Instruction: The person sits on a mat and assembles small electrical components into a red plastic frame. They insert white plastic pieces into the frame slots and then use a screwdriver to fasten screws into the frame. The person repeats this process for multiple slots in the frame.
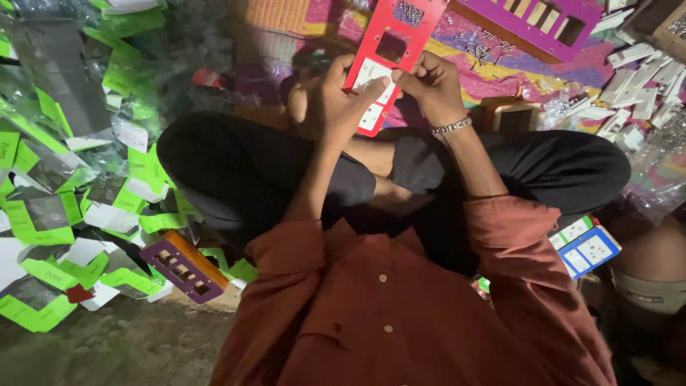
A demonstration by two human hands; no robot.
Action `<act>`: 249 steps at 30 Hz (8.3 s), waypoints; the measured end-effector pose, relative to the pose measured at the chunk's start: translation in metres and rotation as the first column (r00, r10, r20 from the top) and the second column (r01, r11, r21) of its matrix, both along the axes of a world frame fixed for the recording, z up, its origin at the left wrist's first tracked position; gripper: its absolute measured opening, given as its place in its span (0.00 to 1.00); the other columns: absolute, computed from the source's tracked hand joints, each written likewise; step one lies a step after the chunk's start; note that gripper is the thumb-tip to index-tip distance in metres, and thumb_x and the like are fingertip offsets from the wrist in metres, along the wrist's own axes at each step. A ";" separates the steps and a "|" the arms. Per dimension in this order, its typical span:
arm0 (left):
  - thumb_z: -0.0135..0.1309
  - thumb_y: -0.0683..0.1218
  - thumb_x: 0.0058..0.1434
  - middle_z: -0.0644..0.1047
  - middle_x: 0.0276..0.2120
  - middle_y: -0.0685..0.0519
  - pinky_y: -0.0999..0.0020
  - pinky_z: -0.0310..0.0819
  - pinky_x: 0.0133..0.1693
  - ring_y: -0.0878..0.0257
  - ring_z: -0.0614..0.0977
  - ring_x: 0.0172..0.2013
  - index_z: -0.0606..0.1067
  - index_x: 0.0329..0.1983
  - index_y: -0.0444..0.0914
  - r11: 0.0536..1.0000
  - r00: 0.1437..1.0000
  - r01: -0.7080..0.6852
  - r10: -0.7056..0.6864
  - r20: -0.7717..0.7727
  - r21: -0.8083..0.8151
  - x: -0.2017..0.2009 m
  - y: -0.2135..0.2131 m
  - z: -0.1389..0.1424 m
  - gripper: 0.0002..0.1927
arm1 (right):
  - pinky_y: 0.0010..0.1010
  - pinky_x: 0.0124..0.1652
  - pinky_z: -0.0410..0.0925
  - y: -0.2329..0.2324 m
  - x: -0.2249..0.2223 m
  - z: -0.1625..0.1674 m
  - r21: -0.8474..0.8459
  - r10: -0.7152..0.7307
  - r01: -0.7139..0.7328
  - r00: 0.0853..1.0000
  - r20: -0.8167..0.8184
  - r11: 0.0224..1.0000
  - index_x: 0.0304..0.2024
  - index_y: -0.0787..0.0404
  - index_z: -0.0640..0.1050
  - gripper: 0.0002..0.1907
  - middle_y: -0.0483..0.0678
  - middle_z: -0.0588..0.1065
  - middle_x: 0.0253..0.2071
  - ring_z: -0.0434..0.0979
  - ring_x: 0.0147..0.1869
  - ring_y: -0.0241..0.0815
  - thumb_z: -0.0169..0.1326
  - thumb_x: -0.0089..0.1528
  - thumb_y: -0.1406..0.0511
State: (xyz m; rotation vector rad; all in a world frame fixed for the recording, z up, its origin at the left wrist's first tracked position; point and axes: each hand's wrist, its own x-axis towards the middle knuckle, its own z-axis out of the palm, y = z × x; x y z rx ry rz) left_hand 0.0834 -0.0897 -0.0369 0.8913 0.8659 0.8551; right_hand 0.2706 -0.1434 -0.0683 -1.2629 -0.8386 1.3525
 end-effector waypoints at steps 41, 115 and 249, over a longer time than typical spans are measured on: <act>0.64 0.39 0.61 0.84 0.40 0.47 0.71 0.83 0.40 0.66 0.85 0.37 0.71 0.55 0.30 0.911 0.894 -0.357 0.397 -0.207 0.206 0.002 0.007 -0.034 0.22 | 0.23 0.33 0.72 0.038 -0.008 -0.019 0.023 0.009 -0.011 0.997 0.082 1.000 0.37 0.68 0.82 0.08 0.47 0.80 0.32 0.77 0.30 0.31 0.66 0.67 0.67; 0.50 0.63 0.71 0.76 0.28 0.48 0.62 0.76 0.29 0.49 0.80 0.29 0.77 0.50 0.48 0.694 0.527 0.454 0.296 0.796 -0.559 -0.005 -0.014 -0.099 0.18 | 0.26 0.41 0.75 0.048 -0.047 0.063 0.198 0.018 -0.057 0.981 0.192 0.979 0.43 0.70 0.82 0.04 0.49 0.81 0.40 0.80 0.41 0.32 0.63 0.66 0.77; 0.52 0.61 0.69 0.74 0.24 0.48 0.66 0.69 0.24 0.57 0.73 0.21 0.77 0.44 0.41 0.725 0.613 0.422 0.214 0.760 -0.544 -0.001 0.009 -0.085 0.19 | 0.33 0.48 0.74 0.058 -0.028 0.092 0.374 0.019 -0.322 0.779 0.626 0.870 0.44 0.66 0.83 0.07 0.52 0.81 0.43 0.82 0.48 0.46 0.64 0.63 0.71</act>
